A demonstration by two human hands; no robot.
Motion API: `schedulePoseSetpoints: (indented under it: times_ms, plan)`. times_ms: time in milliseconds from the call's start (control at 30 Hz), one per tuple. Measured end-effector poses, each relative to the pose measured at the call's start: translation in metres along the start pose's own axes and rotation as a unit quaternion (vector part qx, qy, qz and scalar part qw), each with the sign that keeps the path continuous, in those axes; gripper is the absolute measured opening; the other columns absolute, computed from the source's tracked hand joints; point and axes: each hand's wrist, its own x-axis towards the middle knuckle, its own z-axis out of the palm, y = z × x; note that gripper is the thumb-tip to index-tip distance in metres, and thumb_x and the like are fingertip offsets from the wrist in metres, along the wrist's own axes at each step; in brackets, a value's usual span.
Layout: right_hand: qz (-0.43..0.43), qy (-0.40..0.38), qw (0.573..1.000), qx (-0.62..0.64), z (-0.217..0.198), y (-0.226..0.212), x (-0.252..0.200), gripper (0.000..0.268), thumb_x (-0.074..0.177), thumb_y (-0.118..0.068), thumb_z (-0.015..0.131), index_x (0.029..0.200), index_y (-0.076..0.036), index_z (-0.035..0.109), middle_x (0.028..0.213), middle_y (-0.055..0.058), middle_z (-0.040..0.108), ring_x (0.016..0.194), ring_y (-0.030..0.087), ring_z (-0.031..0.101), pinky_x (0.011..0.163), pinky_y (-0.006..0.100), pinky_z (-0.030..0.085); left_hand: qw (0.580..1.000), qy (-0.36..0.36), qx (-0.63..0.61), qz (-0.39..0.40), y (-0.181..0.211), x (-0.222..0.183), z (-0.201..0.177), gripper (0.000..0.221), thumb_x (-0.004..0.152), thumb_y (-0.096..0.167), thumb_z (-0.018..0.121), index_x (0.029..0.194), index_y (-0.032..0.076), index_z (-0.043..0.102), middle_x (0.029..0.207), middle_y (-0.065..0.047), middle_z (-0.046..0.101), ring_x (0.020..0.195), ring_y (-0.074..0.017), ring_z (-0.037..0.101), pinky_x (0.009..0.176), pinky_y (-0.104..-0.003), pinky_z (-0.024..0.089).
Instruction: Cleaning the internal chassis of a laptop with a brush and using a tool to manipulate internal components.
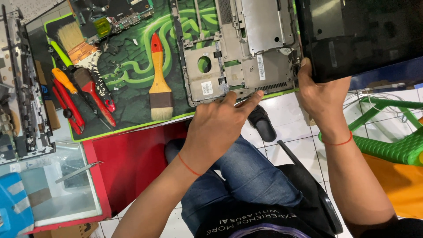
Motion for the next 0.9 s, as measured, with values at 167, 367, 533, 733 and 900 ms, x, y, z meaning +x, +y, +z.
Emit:
schedulePoseSetpoints:
  times_ms: [167,367,533,733,900]
  plan:
    - [-0.014,0.011,1.0,-0.001,0.0,0.004,-0.001,0.017,0.126,0.017,0.073,0.112,0.011,0.066,0.107,0.015,0.065,0.101,0.028,0.065,0.09,0.044,0.055,0.993,-0.026,-0.046,-0.101,-0.041,-0.053,-0.062,0.071,0.099,0.009,0.067,0.164,0.037,0.066,0.089,0.001,0.052,0.05,-0.0278,0.056,0.047,-0.048,0.045]
    - [0.042,0.048,0.996,0.063,0.002,0.03,-0.01,0.018,0.128,0.021,0.078,0.121,0.01,0.066,0.117,0.016,0.069,0.108,0.024,0.07,0.096,0.04,0.063,0.977,-0.084,-0.012,-0.198,-0.068,-0.093,-0.072,0.058,0.103,0.016,0.065,0.156,0.04,0.074,0.077,-0.002,0.057,0.051,-0.0402,0.061,0.035,-0.057,0.043]
    - [0.005,0.013,0.997,0.074,-0.002,0.005,-0.002,0.015,0.128,0.024,0.067,0.143,0.024,0.062,0.138,0.031,0.07,0.124,0.037,0.071,0.108,0.047,0.062,0.973,-0.104,-0.028,-0.204,-0.07,-0.091,-0.061,0.052,0.106,0.02,0.063,0.153,0.041,0.075,0.072,-0.007,0.059,0.049,-0.0476,0.063,0.038,-0.062,0.043]
    - [-0.074,-0.012,0.997,-0.013,-0.009,0.0,0.001,0.011,0.128,0.025,0.065,0.136,0.028,0.073,0.131,0.033,0.076,0.119,0.043,0.077,0.109,0.052,0.062,0.97,-0.158,-0.011,-0.182,-0.072,-0.084,-0.061,0.071,0.093,0.013,0.063,0.158,0.04,0.072,0.082,-0.008,0.07,0.053,-0.0485,0.07,0.041,-0.062,0.047]
    - [0.009,0.01,0.996,0.084,-0.002,0.009,-0.003,0.021,0.129,0.026,0.065,0.149,0.025,0.057,0.144,0.032,0.066,0.129,0.037,0.065,0.116,0.05,0.058,0.978,-0.14,0.007,-0.155,-0.074,-0.09,-0.06,0.073,0.09,0.01,0.066,0.157,0.038,0.072,0.082,-0.004,0.067,0.048,-0.0406,0.065,0.038,-0.056,0.044]
